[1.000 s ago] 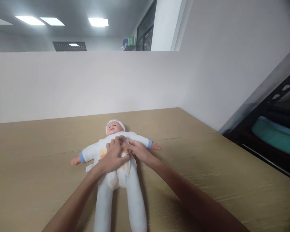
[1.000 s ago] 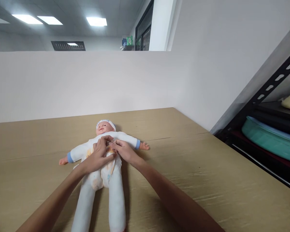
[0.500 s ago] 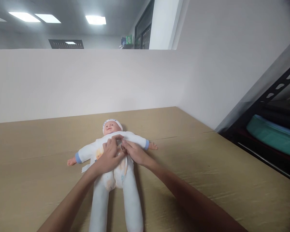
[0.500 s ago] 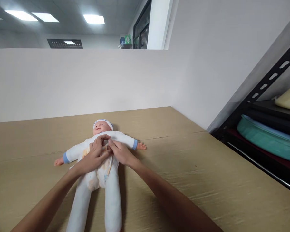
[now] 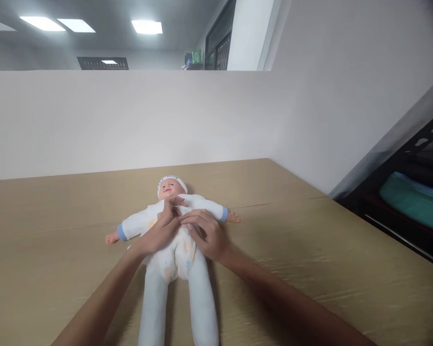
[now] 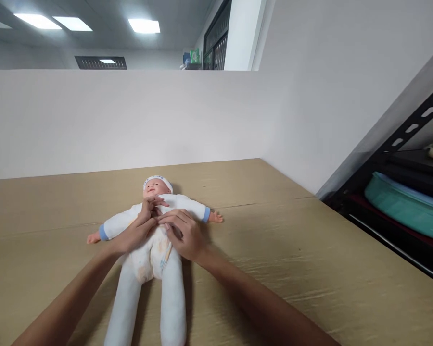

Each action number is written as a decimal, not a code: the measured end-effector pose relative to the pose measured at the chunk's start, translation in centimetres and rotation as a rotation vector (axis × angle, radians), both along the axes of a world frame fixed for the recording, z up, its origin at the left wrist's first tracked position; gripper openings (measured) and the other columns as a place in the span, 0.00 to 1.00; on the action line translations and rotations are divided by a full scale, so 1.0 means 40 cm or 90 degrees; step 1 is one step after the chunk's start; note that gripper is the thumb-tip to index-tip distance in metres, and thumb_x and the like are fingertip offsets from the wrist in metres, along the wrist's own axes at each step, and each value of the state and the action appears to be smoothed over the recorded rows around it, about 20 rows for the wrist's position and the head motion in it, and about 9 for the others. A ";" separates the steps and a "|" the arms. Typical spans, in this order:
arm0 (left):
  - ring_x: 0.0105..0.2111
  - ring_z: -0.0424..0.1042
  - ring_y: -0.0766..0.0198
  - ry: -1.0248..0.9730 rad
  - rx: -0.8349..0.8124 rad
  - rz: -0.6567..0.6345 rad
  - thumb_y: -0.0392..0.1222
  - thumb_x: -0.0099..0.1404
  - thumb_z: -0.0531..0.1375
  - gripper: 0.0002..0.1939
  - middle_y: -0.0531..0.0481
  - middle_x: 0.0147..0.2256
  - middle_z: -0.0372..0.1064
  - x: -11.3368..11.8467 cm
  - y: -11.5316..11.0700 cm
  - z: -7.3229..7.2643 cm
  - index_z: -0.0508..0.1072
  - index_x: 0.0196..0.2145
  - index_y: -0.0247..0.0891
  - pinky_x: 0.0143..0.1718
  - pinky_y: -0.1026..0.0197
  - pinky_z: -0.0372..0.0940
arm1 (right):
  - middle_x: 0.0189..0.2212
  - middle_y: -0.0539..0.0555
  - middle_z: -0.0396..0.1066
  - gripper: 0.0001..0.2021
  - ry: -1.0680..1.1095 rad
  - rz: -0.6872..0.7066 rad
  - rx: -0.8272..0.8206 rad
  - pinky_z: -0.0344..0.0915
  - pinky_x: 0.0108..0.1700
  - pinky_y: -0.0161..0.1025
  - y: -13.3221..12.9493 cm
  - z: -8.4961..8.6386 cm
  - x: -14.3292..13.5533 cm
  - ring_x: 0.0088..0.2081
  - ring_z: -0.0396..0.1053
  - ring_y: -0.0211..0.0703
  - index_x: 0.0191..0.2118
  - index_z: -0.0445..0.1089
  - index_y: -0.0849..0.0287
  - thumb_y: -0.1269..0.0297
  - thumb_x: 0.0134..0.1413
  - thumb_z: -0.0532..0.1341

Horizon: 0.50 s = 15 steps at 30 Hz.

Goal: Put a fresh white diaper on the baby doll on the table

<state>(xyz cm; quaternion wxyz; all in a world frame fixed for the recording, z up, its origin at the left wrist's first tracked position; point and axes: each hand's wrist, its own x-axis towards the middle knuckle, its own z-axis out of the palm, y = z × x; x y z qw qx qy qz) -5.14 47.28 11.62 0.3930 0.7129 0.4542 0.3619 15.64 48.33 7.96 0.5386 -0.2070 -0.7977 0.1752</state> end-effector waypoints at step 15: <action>0.47 0.71 0.55 -0.008 0.080 0.355 0.52 0.75 0.56 0.14 0.48 0.50 0.73 -0.161 -0.084 -0.051 0.74 0.49 0.43 0.51 0.55 0.66 | 0.56 0.53 0.81 0.18 -0.065 0.065 0.109 0.69 0.64 0.60 0.041 -0.034 0.038 0.58 0.76 0.53 0.59 0.77 0.50 0.70 0.72 0.56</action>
